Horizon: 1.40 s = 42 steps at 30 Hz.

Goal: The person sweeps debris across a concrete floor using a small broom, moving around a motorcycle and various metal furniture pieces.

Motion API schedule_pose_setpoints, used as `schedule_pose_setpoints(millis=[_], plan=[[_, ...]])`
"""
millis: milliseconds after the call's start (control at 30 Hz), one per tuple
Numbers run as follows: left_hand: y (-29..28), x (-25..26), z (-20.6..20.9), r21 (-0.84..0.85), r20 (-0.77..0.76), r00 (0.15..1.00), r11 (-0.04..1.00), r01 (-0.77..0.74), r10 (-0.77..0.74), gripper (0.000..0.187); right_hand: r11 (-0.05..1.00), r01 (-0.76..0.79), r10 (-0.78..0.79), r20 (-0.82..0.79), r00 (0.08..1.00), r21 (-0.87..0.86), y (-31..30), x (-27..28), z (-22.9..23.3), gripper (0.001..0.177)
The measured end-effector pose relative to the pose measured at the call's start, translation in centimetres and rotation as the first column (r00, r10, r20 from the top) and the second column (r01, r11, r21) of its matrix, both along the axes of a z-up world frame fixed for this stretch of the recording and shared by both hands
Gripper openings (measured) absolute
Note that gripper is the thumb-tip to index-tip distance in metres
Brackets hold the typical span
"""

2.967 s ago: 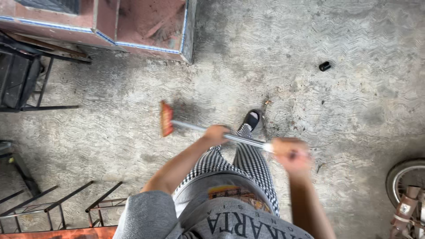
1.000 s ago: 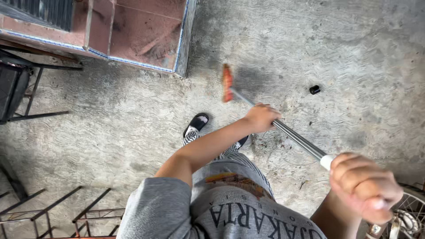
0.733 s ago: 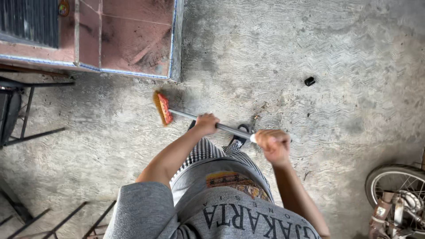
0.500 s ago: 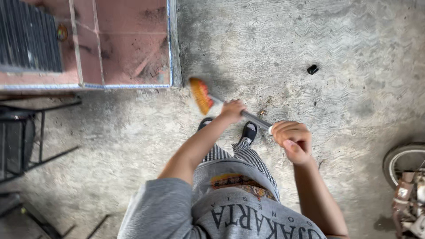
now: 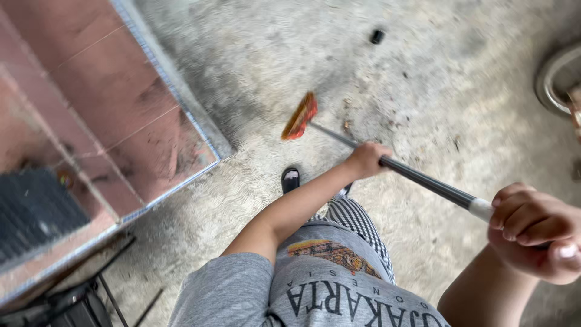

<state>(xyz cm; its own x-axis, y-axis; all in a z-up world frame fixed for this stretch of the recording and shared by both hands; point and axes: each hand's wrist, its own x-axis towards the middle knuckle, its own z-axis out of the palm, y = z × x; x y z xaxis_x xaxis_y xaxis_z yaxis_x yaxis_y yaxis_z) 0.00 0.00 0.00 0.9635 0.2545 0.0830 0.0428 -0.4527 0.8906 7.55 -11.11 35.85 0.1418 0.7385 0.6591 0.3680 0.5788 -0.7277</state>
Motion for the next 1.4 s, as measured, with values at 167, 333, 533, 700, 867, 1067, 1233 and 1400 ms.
schedule_pose_setpoints(millis=[167,333,533,700,867,1067,1233,1400], plan=[[-8.2,-1.1,0.0,-0.222,-0.161,0.873,0.879,0.423,-0.461,0.031,0.985,0.115,-0.141,-0.228,0.963,-0.125,-4.6,-2.6,-0.5,0.054],[-10.7,-3.6,-5.1,-0.205,-0.22,0.811,0.838,0.505,-0.543,0.031,0.934,0.204,-0.283,-0.258,0.924,-0.292,-5.2,-7.1,-8.5,0.057],[-2.9,-2.1,-11.8,0.227,-0.432,0.842,0.865,0.448,-0.323,0.013,0.874,0.317,-0.426,-0.267,0.864,-0.369,-10.0,-8.4,-14.3,0.056],[2.7,0.1,-13.5,0.477,-0.483,0.872,0.813,0.335,-0.076,0.009,0.833,0.407,-0.544,-0.419,0.727,-0.375,-10.5,-9.3,-21.0,0.057],[-2.2,2.7,-6.4,0.385,-0.197,0.976,0.908,0.167,-0.096,0.022,0.799,0.553,-0.591,-0.476,0.651,-0.236,-16.1,-6.2,-20.3,0.06],[-18.5,5.9,0.8,-0.007,-0.127,0.799,0.806,0.592,-0.588,0.015,0.812,0.583,-0.563,-0.311,0.766,-0.035,-27.5,-3.0,-6.8,0.051],[-25.1,5.8,0.9,-0.046,-0.095,0.554,0.56,0.827,-0.827,0.024,0.813,0.521,-0.558,-0.09,0.825,-0.26,-26.2,-4.8,-6.1,0.053],[-21.7,5.6,-4.9,0.092,-0.217,0.618,0.615,0.783,-0.756,0.016,0.839,0.507,-0.537,-0.152,0.829,-0.197,-26.4,-6.1,-11.8,0.049]])
